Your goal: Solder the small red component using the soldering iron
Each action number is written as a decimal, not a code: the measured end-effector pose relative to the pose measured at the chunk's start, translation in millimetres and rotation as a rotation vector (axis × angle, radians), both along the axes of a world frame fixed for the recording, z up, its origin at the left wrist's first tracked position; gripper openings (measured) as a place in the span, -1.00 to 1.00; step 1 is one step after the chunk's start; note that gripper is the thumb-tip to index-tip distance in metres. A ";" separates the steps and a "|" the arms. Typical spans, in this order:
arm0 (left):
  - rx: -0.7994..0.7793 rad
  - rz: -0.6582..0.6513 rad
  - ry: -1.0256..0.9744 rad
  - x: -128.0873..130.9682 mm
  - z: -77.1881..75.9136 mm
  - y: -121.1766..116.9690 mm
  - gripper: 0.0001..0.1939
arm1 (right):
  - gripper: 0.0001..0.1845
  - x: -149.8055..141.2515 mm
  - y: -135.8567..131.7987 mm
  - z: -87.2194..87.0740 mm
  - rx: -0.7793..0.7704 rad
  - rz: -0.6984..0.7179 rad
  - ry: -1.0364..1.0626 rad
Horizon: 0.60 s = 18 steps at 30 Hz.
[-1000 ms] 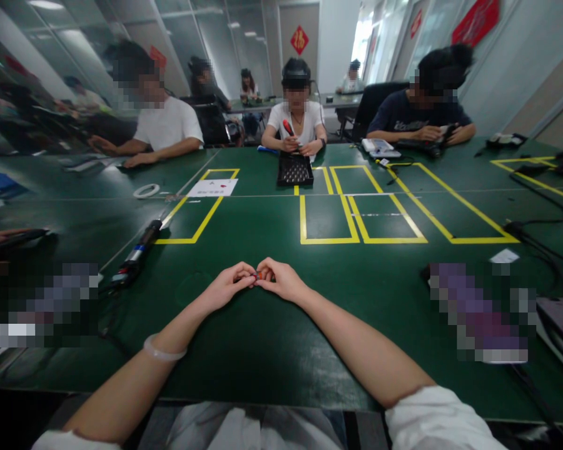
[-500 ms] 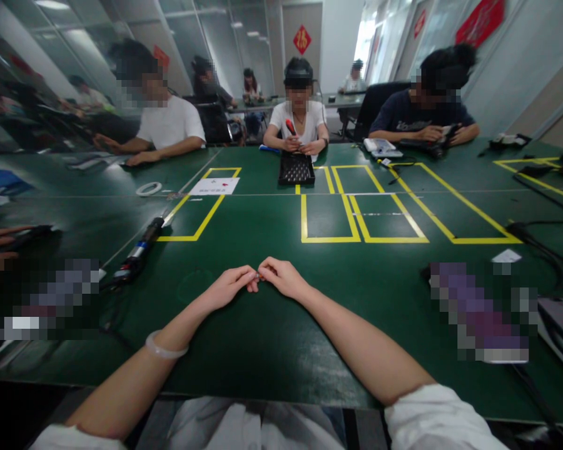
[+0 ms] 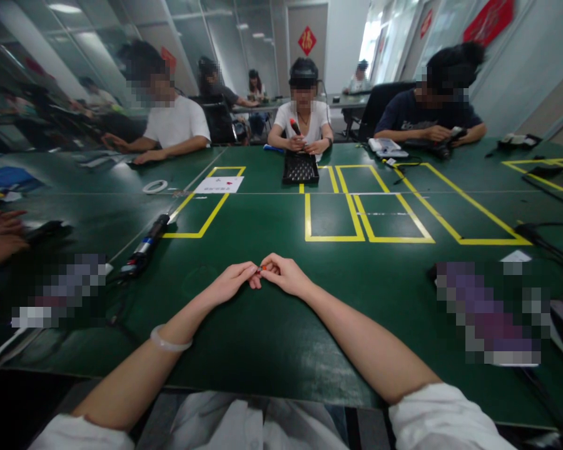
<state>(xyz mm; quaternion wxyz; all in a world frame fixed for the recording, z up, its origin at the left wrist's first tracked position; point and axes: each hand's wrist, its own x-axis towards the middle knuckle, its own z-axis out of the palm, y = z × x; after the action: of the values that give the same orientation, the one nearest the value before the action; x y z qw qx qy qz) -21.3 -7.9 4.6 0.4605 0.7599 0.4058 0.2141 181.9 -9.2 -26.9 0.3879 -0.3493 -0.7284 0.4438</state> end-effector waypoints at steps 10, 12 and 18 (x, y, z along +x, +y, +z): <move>0.023 -0.015 0.009 -0.7 -0.1 -3.2 -0.61 | -0.71 -0.4 2.2 -4.4 -0.069 -0.004 0.041; 0.010 -0.018 0.000 -1.0 -0.2 -2.6 -0.60 | -0.68 -0.2 2.1 -3.1 -0.064 -0.006 0.060; -0.028 -0.027 -0.050 -1.9 -0.6 -1.0 -0.56 | -0.74 0.8 2.3 -2.3 -0.074 0.009 0.107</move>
<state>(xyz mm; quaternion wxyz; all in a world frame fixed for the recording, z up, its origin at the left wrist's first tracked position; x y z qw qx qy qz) -23.2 -8.9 4.0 0.4841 0.7531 0.3868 0.2211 182.7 -6.9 -29.1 0.4109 -0.3360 -0.6913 0.4902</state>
